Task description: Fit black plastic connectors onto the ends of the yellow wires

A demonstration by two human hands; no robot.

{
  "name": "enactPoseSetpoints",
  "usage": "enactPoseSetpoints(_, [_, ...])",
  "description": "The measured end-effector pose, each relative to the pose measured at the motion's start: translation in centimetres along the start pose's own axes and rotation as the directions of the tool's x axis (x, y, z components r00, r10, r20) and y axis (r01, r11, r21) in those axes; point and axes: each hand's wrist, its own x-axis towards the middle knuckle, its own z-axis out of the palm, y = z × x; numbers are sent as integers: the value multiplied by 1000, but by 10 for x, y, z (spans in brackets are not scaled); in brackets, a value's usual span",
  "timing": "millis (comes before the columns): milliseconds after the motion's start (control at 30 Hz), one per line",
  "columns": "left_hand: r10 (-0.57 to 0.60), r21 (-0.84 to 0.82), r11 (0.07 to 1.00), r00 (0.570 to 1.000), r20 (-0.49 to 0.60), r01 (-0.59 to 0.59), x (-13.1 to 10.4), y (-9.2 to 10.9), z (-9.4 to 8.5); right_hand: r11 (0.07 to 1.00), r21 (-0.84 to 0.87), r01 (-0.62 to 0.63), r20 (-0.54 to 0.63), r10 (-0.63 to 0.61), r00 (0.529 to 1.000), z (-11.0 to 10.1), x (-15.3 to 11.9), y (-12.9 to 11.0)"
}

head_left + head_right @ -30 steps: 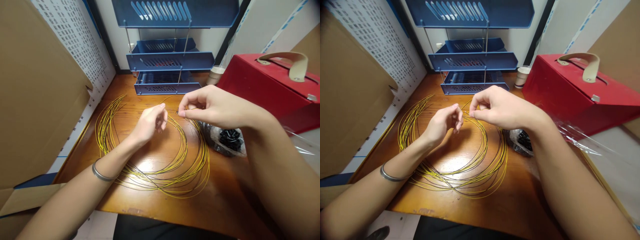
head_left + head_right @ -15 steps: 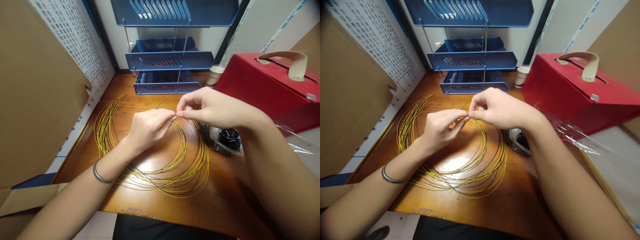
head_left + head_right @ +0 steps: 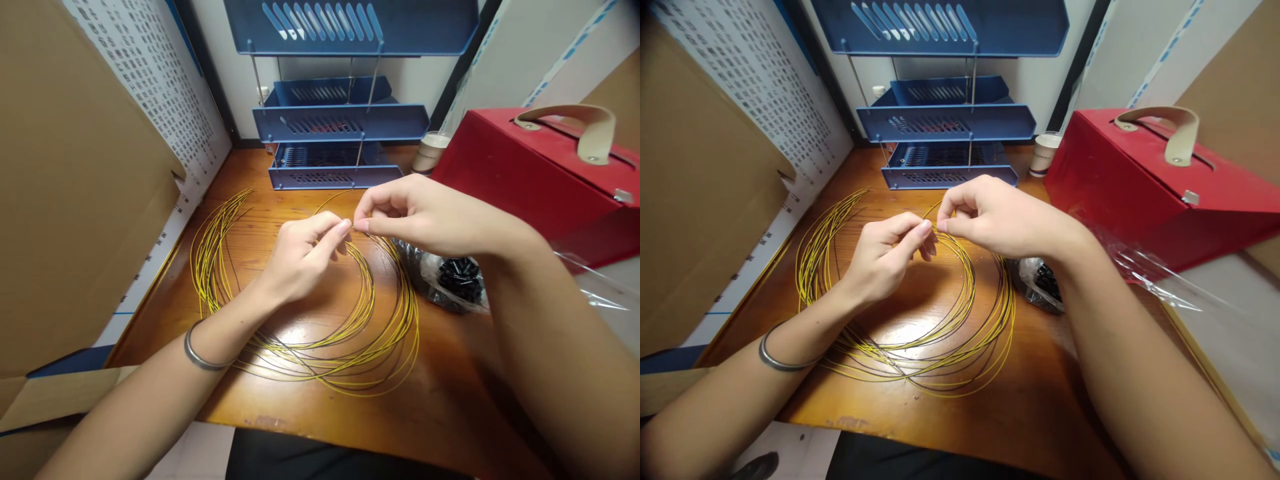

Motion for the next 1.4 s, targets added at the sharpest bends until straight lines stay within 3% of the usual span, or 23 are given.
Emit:
enactPoseSetpoints(133, [17,25,1000,1000,-12,-17,-1,-2,-2,1000,28,3,14,-4,1000,-1,-1,1])
enactPoseSetpoints(233, [142,166,976,990,11,-142,0,-7,-6,998,54,15,33,-17,999,-2,-2,0])
enactPoseSetpoints(367, [363,277,879,922,135,-387,2,-13,-10,997,69,34,82,-39,996,-3,-4,-2])
enactPoseSetpoints(533, [494,337,783,852,173,-523,3,-17,-10,998,50,26,133,-33,991,-3,-5,-4])
enactPoseSetpoints(700, [527,299,785,838,139,-543,2,-18,-7,997,64,39,144,-48,988,-2,-5,-4])
enactPoseSetpoints(967, [451,192,872,892,41,-450,-1,-12,-4,996,65,66,161,-75,984,-2,-3,-5])
enactPoseSetpoints(1200, [439,101,895,898,-31,-435,-3,-16,-2,997,60,55,158,-64,985,-4,-6,-5])
enactPoseSetpoints(1400, [413,260,871,908,76,-418,0,-25,-7,997,44,55,145,-61,988,-6,-6,-3])
